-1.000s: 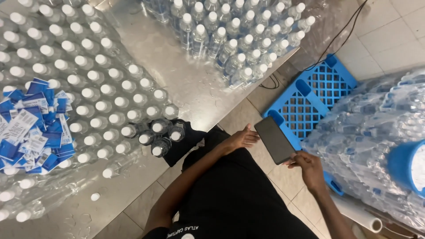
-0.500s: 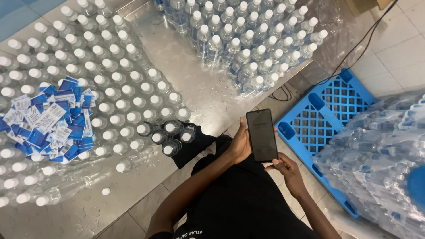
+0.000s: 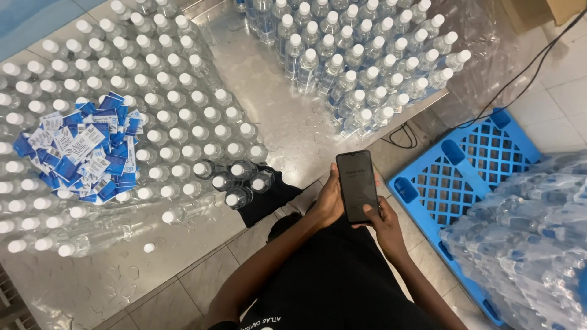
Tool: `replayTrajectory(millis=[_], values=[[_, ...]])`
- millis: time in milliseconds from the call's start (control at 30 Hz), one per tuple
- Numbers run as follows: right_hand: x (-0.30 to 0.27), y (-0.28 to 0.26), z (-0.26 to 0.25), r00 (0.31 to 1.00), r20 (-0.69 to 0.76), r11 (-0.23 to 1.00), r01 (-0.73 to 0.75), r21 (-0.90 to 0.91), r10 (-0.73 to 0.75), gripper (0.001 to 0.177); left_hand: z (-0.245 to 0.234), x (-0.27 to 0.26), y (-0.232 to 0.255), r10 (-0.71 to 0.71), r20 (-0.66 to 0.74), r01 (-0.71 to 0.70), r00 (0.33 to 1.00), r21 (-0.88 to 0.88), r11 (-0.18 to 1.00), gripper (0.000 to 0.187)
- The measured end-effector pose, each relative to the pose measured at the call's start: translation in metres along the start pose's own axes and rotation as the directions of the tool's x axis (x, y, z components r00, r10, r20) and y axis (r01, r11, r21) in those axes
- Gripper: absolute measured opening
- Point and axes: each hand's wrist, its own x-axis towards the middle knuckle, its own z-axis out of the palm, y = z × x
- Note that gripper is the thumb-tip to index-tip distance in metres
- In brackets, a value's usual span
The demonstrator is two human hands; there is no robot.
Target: The person stands at a stainless steel table and applies blue and white labels to clear plastic water bottles. They pick up a bottle, affix a label, and place it back among the others. The person briefly uses a smartphone before resuming the labeling process.
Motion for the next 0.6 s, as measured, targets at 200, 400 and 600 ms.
replayTrajectory(millis=[200, 400, 600], values=[[0.015, 0.007, -0.026, 0.991, 0.124, 0.994, 0.027, 0.106, -0.041, 0.065, 0.035, -0.004, 0.017, 0.082, -0.002, -0.082, 0.997, 0.007, 0.997, 0.093], [0.043, 0.086, -0.067, 0.984, 0.074, 0.975, 0.15, 0.165, -0.163, 0.052, 0.075, -0.021, 0.022, 0.211, 0.011, -0.211, 0.977, 0.067, 0.975, 0.098], [-0.004, -0.039, -0.038, 0.948, 0.233, 0.975, 0.2, 0.092, -0.217, 0.056, 0.142, -0.068, 0.016, 0.435, 0.052, -0.438, 0.899, 0.07, 0.896, 0.099]])
